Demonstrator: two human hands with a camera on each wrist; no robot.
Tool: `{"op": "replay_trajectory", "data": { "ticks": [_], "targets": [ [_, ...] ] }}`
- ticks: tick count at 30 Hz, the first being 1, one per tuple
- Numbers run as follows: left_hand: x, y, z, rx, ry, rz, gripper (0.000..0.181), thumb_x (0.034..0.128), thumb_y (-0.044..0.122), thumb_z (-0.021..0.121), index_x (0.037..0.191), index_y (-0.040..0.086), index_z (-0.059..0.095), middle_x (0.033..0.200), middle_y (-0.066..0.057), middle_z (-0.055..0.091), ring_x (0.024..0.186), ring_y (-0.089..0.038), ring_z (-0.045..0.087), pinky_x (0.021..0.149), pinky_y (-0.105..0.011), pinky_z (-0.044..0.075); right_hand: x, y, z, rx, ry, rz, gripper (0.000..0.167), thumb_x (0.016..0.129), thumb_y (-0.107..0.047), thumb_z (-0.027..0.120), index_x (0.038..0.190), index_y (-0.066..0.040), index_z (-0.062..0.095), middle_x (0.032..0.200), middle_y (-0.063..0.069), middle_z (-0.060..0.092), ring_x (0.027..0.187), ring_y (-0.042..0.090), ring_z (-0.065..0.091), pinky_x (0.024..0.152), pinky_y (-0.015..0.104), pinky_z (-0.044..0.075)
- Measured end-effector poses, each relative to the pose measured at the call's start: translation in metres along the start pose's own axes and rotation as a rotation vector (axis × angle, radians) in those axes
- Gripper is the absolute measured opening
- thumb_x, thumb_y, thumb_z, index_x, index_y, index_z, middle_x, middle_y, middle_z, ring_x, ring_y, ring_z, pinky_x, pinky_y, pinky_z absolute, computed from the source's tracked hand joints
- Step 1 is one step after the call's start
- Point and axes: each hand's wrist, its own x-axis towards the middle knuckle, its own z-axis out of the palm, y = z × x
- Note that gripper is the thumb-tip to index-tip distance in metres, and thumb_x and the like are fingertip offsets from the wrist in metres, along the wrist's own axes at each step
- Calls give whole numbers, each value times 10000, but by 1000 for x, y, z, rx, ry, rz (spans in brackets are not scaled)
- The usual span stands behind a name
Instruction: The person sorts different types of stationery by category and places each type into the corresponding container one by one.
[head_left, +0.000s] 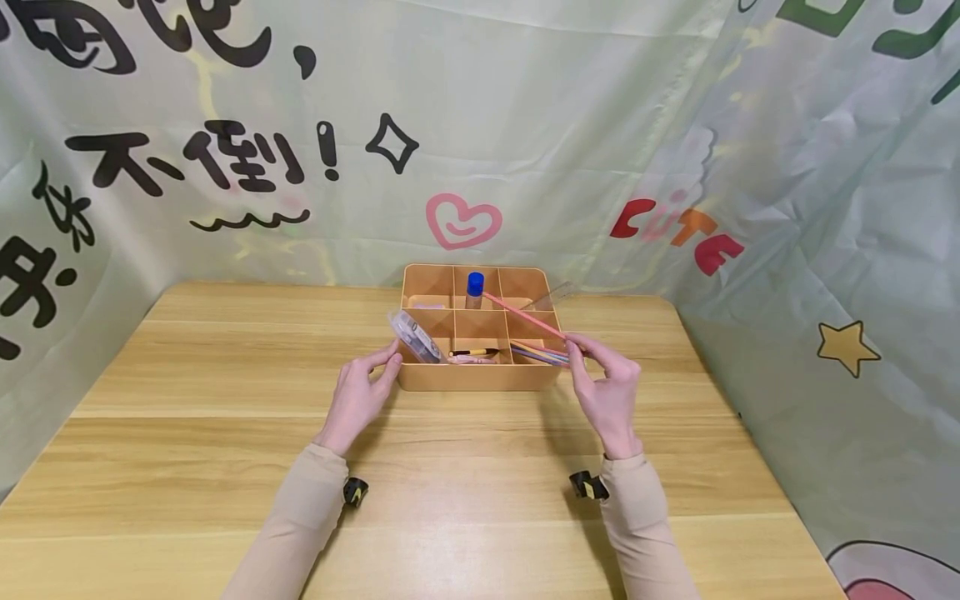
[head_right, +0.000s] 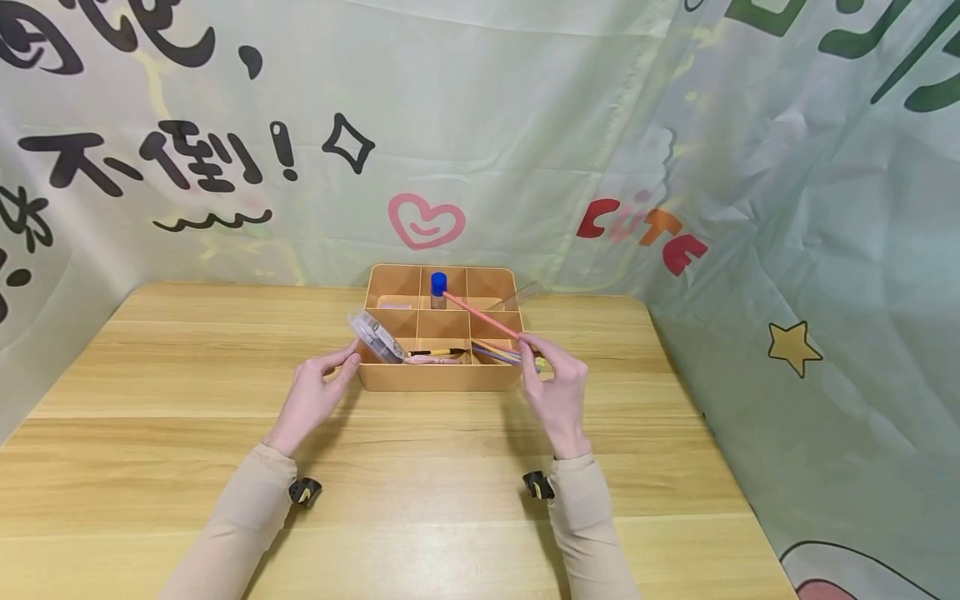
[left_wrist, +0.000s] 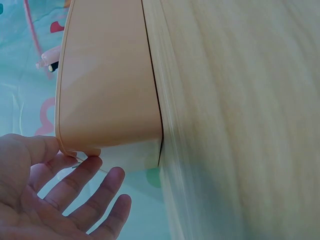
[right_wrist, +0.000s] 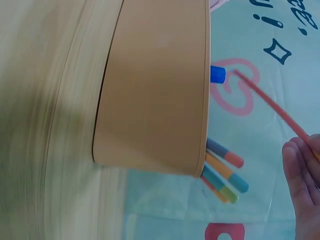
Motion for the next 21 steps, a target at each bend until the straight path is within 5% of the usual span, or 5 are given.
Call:
{"op": "replay_trajectory", "data": {
  "ticks": [4,11,17,21],
  "targets": [
    [0,1,0,3,-1,-2,386,1037,273,568,1363,71,611,1404,-100,606,1348,-364,544,1170,-546,403,1,5,-4,-26,42,-8,124,846,115,702,935,64,772,841,238,763,777,27,702,785,76,554],
    [0,1,0,-5,-6,0,384,1038,266,568,1362,65,610,1408,-100,602,1345,-365,546,1170,-540,405,3,10,-13,-128,38,8,109,865,81,706,944,51,775,837,216,768,688,311,716,765,63,534],
    [0,1,0,-11,-8,-2,385,1038,262,570,1368,69,605,1415,-91,597,1346,-361,547,1174,-537,401,2,16,-18,-208,-11,42,87,872,44,717,937,48,775,827,197,773,659,321,724,659,221,586],
    [0,2,-1,-11,-11,-5,386,1038,261,570,1372,72,602,1419,-90,594,1350,-359,543,1174,-539,400,0,18,-17,-237,-27,64,84,861,49,721,924,41,776,805,185,773,623,323,722,628,175,556]
  ]
}}
